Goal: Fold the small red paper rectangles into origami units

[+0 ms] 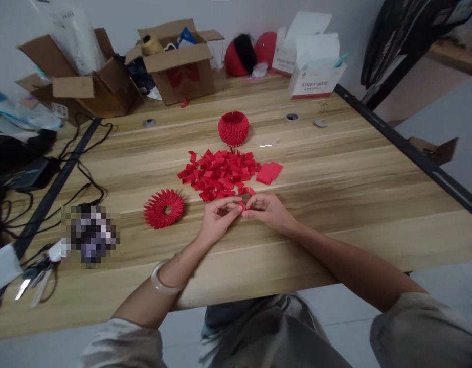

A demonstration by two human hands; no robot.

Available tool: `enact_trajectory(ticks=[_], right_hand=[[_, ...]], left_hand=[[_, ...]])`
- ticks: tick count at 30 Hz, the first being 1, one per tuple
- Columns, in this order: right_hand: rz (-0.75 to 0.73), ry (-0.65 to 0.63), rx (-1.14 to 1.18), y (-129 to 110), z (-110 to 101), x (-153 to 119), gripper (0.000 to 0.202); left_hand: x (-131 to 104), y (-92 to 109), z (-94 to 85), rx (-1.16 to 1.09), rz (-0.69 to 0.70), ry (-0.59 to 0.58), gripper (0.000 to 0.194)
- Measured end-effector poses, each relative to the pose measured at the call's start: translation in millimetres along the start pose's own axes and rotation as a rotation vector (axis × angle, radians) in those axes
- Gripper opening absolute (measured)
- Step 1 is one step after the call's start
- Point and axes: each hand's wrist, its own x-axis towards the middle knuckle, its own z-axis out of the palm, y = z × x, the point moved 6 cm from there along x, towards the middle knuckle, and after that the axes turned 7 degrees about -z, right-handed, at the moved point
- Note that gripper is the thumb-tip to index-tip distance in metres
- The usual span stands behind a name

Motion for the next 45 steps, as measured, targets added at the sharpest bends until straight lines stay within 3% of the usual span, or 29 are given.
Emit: enact_trajectory(ticks=[8, 13, 22, 28, 38, 45], right_hand=[[-0.027, 0.079, 0.008, -5, -5, 0, 0.018], [-0.054, 0.06, -0.02, -7, -4, 0, 0.014], [-0.135, 0.066, -0.117, -12, -6, -1, 0.007], [-0.156, 0.044, -0.028, -14, -4, -2, 0.008], [0.101, -0.094, 0.387, 5, 6, -1, 0.017], [-0.07, -0.018, 0.133, -4, -2, 0, 0.015]], left_hand=[[1, 0, -0.1, -0.034, -0.054, -0.008, 0.015], [3, -2, -1.0, -0.046, -0.063, -0.013, 0.015], [5, -11, 3.1, -0.11, -0.141, -0.124, 0.017], [7, -17, 5.4, -0.276, -0.256, -0.169, 0.02], [4, -8, 6.1, -0.195, -0.138, -0.211, 0.017], [5, -4, 4.3, -0.148, -0.102, -0.136, 0.019]])
